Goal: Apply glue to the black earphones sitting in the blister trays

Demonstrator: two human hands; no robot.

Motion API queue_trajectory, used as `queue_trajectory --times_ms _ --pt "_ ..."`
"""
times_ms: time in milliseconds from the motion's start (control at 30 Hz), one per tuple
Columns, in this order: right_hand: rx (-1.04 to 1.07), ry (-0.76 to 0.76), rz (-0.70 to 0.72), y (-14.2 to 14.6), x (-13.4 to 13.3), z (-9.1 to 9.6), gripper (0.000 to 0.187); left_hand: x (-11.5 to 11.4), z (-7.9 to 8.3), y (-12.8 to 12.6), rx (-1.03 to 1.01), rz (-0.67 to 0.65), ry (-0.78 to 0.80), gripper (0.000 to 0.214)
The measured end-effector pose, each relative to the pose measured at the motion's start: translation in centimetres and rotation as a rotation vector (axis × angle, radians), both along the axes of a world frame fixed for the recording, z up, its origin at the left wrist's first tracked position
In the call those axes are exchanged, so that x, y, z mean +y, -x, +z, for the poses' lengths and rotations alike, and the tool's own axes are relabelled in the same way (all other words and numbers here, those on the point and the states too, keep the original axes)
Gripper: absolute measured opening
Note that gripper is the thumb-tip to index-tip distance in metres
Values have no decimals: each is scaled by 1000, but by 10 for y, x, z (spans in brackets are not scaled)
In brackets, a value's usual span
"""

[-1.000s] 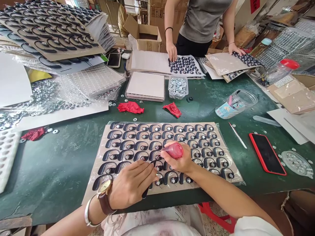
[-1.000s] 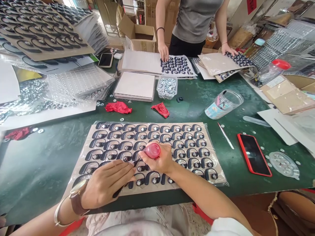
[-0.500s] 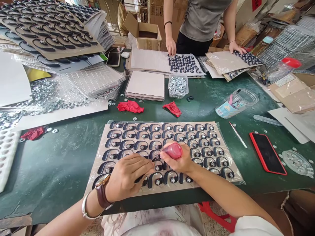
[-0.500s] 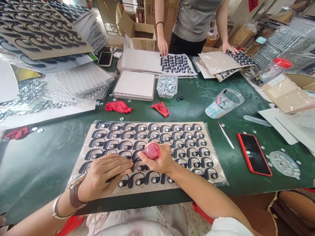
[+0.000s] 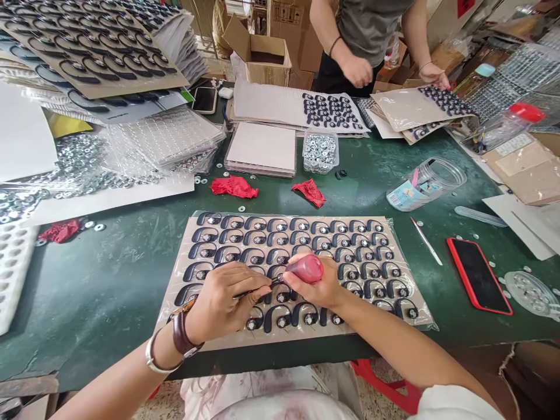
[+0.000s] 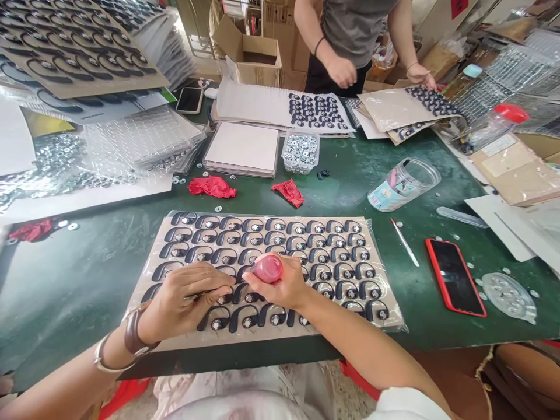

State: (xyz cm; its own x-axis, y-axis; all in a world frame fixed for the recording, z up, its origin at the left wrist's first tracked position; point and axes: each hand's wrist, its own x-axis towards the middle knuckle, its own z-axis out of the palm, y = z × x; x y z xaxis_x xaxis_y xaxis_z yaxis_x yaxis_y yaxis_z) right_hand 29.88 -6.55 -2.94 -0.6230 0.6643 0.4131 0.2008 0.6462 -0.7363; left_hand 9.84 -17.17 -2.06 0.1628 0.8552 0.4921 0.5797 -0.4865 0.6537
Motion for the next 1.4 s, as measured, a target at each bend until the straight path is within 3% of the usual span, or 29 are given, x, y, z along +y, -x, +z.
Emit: queue_trajectory --times_ms 467,700,767,833,900,967,1067,1167,1333,1400 --pt "31 -45 13 1 1 1 14 6 0 6 -60 26 77 12" --pt "100 -221 78 1 1 -5 23 9 1 6 -47 72 147 11" --pt "144 -97 107 1 1 -2 24 9 2 5 -30 76 137 11" --pt "207 168 126 -2 4 8 21 8 3 3 -6 62 90 10" --pt "230 448 136 -9 11 26 16 6 3 0 27 30 22 10" --pt "208 618 141 -22 21 48 15 3 4 -4 66 -2 -44 10" --pt "173 674 100 -44 36 75 19 -2 4 -9 120 -25 -103 11" --pt "141 667 23 -53 46 82 23 -5 6 -14 165 -24 -115 12" --pt "81 688 -44 -24 52 52 29 -4 9 -11 274 -17 -225 16" --pt "80 616 -59 -7 51 34 30 -1 9 -7 338 -5 -292 18"
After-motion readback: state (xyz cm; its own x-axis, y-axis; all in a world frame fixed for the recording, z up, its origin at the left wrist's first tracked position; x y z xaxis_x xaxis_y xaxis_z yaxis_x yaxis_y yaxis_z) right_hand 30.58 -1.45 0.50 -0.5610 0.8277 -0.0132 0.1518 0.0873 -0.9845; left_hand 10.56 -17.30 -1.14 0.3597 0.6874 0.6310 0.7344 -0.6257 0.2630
